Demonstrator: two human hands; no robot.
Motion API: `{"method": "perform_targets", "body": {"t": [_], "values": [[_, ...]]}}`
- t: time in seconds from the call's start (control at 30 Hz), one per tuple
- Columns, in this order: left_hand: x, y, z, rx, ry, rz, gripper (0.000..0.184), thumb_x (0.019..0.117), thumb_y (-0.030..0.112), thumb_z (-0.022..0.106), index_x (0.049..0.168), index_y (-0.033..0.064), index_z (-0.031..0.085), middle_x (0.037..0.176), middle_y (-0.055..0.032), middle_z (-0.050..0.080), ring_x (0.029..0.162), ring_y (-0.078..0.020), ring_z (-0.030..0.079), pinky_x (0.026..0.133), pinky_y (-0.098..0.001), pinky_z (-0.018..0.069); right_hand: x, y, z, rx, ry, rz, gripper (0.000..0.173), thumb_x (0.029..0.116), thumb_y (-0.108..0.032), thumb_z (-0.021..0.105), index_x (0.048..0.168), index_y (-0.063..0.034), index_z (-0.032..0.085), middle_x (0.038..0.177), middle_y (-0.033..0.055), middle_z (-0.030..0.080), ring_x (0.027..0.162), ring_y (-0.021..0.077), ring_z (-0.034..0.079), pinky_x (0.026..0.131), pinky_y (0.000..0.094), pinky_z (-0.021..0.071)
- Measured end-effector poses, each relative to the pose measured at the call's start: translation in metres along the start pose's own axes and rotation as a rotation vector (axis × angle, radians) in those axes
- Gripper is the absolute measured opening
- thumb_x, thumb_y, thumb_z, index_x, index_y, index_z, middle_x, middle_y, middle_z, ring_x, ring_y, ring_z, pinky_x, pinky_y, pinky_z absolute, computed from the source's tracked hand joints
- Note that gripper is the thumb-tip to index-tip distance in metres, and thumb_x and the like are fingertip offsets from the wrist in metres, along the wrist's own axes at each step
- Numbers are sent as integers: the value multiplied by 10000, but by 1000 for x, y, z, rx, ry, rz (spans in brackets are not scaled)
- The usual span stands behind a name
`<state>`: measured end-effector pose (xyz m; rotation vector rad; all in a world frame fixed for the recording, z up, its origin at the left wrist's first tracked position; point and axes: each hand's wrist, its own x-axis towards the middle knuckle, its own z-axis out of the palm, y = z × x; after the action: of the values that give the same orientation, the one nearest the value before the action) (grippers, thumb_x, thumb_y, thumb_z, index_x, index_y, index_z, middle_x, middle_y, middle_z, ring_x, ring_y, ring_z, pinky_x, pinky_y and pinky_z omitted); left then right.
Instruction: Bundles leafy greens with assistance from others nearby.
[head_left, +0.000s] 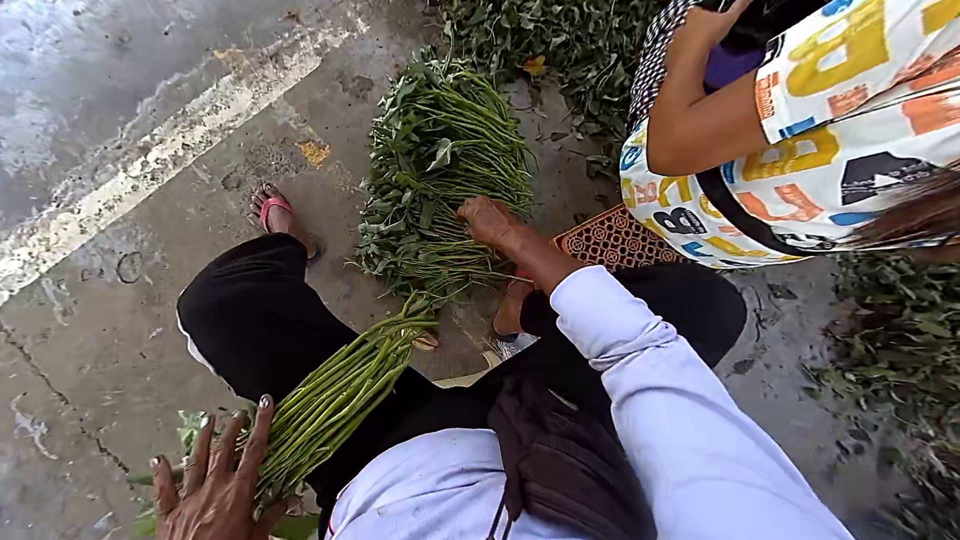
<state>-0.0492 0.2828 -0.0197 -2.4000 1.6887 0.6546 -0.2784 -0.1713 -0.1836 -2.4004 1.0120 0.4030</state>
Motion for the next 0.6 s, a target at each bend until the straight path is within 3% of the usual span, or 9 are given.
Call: {"method": "perform_targets", "body": {"t": [0.1, 0.23, 0.37, 0.43, 0.5, 0.6], "values": [[9, 3, -51, 2, -82, 74, 1032, 730, 604, 835, 1547, 95, 464, 1591, -325, 337, 1470, -621, 210, 1116, -834, 56, 21, 10, 41, 45, -42, 39, 246, 933, -31, 673, 1174, 2, 712, 1241, 253, 662, 1214, 448, 608, 986, 644, 487], [63, 10, -105, -132, -6, 291, 886, 875, 615, 695, 1550, 97, 449, 1586, -312, 352, 1471, -569, 271, 1149, -771, 165, 32, 16, 98, -75, 38, 77, 287, 957, 29, 582, 1226, 25, 682, 1292, 246, 641, 1273, 442, 561, 1047, 635, 412], [156, 28, -103, -142, 107, 422, 798, 895, 715, 545, 1469, 161, 573, 1555, -190, 464, 1468, -459, 366, 1138, -737, 266, 38, 29, 125, -215, 124, 66, 266, 970, 53, 539, 1199, 46, 673, 1238, 259, 653, 1249, 452, 576, 1029, 635, 417], [209, 45, -99, -157, -4, 445, 749, 904, 645, 614, 1484, 175, 555, 1550, -146, 477, 1471, -412, 376, 1154, -713, 263, 41, 31, 124, -224, 89, 64, 256, 976, 54, 533, 1188, 51, 676, 1236, 263, 651, 1245, 452, 575, 1036, 625, 410], [262, 64, -88, -245, -162, 467, 618, 951, 438, 708, 1458, 115, 567, 1483, -168, 536, 1392, -392, 472, 1121, -679, 328, 39, 27, 111, -123, -1, 93, 247, 986, 16, 544, 1174, 36, 703, 1257, 265, 657, 1251, 459, 578, 1058, 653, 395], [322, 94, -61, -341, -477, 503, 400, 1050, 268, 601, 1381, 45, 620, 1376, -188, 616, 1302, -338, 575, 1117, -570, 414, 38, 19, 63, 59, -180, 168, 230, 973, -84, 640, 1174, -16, 728, 1233, 263, 677, 1205, 470, 616, 996, 696, 453]]}}
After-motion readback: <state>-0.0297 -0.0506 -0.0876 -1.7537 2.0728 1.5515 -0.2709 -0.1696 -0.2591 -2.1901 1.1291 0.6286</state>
